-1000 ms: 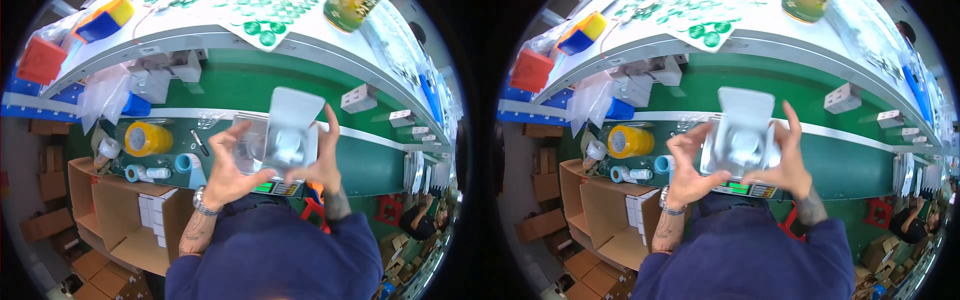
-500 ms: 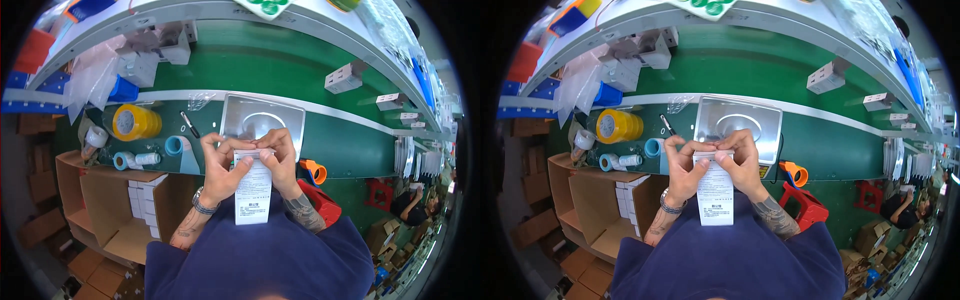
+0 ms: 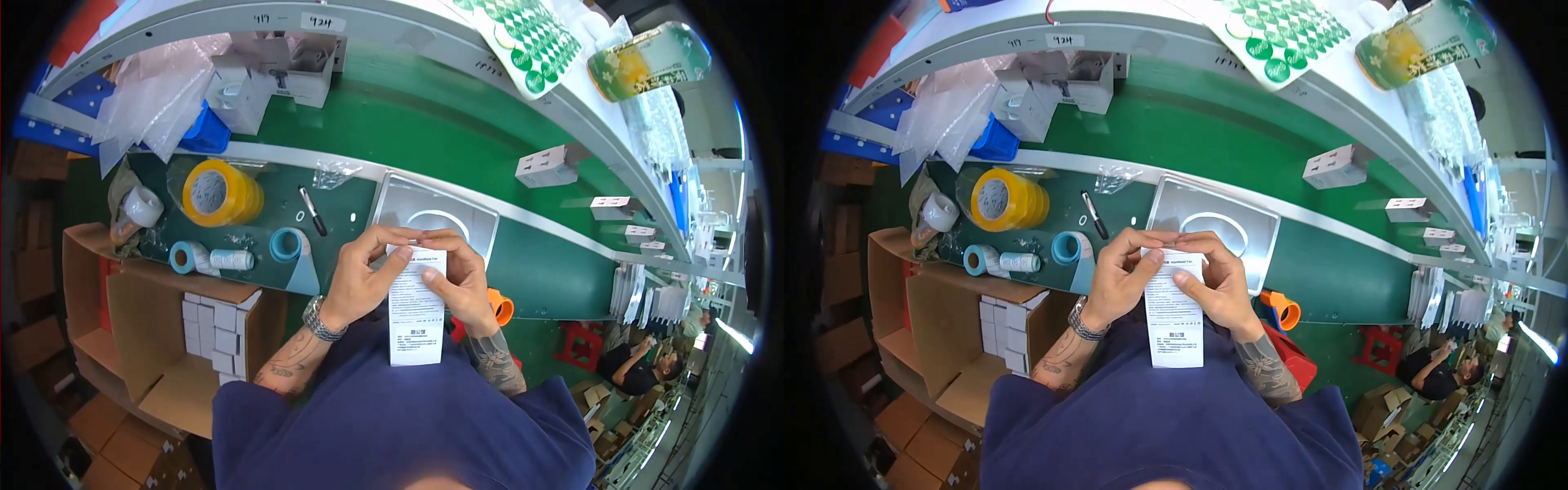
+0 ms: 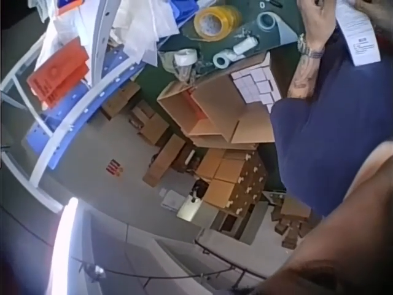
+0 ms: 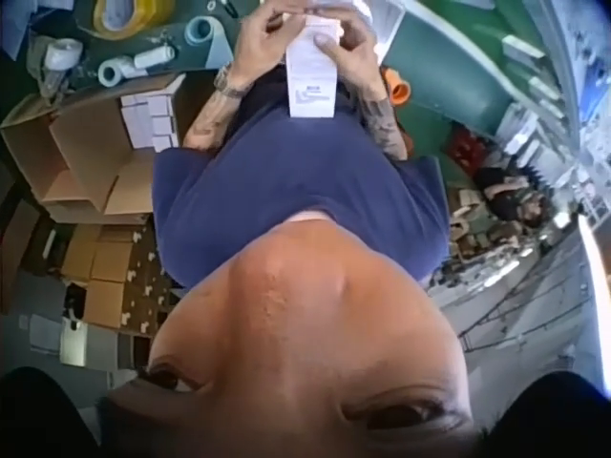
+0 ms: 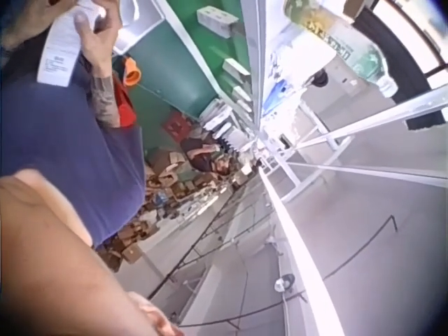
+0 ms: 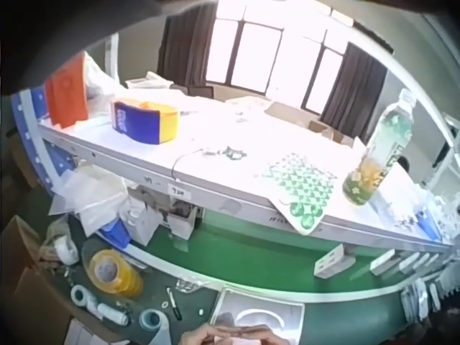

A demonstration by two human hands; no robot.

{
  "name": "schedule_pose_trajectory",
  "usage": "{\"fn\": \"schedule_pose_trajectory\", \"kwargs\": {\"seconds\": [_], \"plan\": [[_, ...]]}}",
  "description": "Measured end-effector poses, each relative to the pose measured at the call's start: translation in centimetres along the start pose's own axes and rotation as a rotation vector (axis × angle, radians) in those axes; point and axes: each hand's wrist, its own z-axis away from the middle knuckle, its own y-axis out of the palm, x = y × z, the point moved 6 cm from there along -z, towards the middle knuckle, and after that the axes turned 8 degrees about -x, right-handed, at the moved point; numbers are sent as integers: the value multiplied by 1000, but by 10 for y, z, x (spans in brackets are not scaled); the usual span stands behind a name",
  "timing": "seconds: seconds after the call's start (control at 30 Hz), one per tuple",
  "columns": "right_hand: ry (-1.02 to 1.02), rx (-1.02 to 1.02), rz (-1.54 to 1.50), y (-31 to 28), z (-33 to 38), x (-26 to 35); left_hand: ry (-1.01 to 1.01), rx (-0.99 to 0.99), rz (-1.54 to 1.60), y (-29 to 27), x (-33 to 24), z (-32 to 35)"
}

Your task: Inspecting, weighing, and packaging hair dryers into individual boxes and sealing large cartons with tape.

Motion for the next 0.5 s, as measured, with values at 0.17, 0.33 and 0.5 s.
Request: {"fn": "schedule_pose_trajectory", "kwargs": {"seconds": [0.17,0.33,0.5], "plan": [[84,-49,-56,-27,-27,-15,284,228,-262,12,-14,-36],[85,-307,14,-91,-67,-84,589,-455,-1357,-100,0,-188],[-184,-338,608,-73,-112,-62,37,-556,-1465,-183,45,-278]]}}
